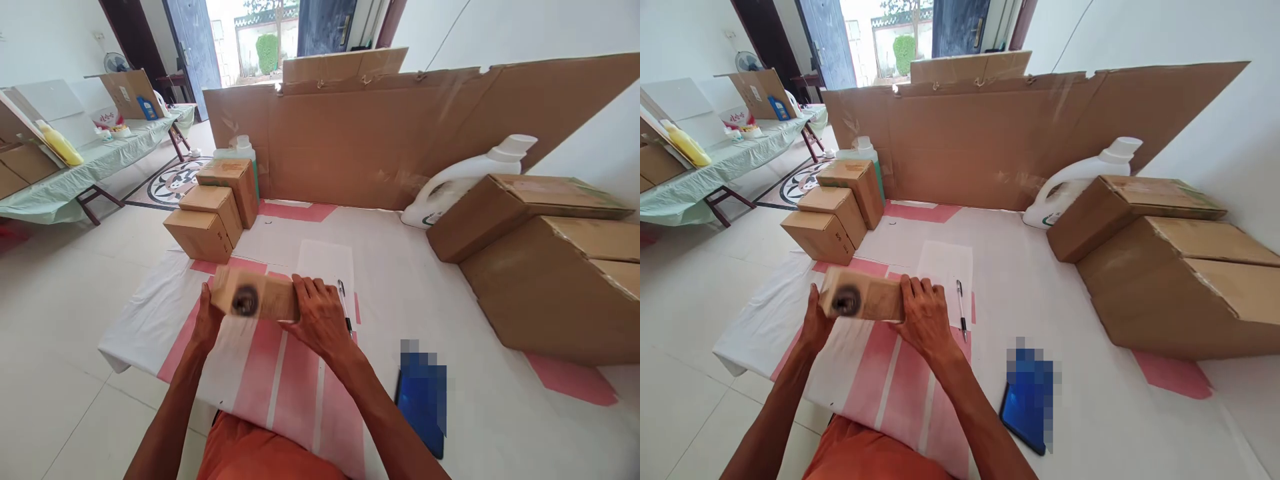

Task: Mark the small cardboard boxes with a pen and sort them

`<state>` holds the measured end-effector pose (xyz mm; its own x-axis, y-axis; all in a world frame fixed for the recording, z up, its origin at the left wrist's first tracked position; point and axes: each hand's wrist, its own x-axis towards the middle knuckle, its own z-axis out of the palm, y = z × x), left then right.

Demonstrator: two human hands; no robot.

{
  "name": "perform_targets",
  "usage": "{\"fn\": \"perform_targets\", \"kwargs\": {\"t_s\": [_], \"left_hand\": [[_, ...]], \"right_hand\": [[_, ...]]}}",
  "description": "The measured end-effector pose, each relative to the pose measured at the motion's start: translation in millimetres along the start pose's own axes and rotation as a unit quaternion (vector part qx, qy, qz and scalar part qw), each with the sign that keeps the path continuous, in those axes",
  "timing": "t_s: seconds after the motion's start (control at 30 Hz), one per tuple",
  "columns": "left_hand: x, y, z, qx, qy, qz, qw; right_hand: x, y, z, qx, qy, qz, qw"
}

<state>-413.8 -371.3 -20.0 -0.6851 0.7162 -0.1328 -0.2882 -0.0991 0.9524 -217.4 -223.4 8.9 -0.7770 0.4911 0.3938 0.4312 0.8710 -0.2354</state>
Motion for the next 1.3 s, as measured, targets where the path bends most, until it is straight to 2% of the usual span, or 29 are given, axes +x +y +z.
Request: {"fn": "perform_targets", "kwargs": {"t_s": [0.1, 0.23, 0.3, 0.4, 0.47, 0.57, 0.67, 0.73, 0.8, 0.97, 1.13, 1.3], "left_hand": [[5, 17, 10.6, 0.054, -0.008, 0.054, 0.997], [-1, 19, 42.8, 0.2, -0.056, 0.111, 0.972], [-8, 14, 60.1, 0.241, -0.09, 0.119, 0.959], [-17, 7, 79.5, 0.238, -0.175, 0.07, 0.953], [-21, 4, 89.1, 0.233, -0.228, 0.04, 0.944], [-27, 4, 102.3, 0.238, -0.27, 0.047, 0.932], [-30, 4, 112.8, 0.245, -0.288, 0.068, 0.923], [-30, 3, 115.9, 0.258, -0.28, 0.071, 0.922], [-31, 1, 115.9, 0.27, -0.244, 0.086, 0.928], [-34, -3, 113.8, 0.271, -0.173, 0.147, 0.935], [-32, -9, 118.7, 0.325, -0.118, 0.146, 0.927], [-26, -18, 121.5, 0.327, -0.112, 0.111, 0.932]], "right_hand": [[-20, -31, -21, -0.039, 0.005, 0.067, 0.997], [-61, -64, -25, -0.03, 0.019, 0.154, 0.987], [-79, -67, -24, -0.002, 0.013, 0.171, 0.985], [-96, -56, -31, 0.103, 0.001, 0.194, 0.976], [-97, -40, -41, 0.196, -0.002, 0.244, 0.95], [-84, -16, -51, 0.31, 0.039, 0.345, 0.885], [-66, 1, -50, 0.422, 0.064, 0.37, 0.825], [-57, 5, -44, 0.473, 0.055, 0.362, 0.801], [-53, 4, -39, 0.484, 0.046, 0.36, 0.796], [-48, -7, -32, 0.438, 0.048, 0.353, 0.825], [-42, -8, -21, 0.407, 0.038, 0.36, 0.839], [-44, 0, -13, 0.406, 0.02, 0.352, 0.843]]}}
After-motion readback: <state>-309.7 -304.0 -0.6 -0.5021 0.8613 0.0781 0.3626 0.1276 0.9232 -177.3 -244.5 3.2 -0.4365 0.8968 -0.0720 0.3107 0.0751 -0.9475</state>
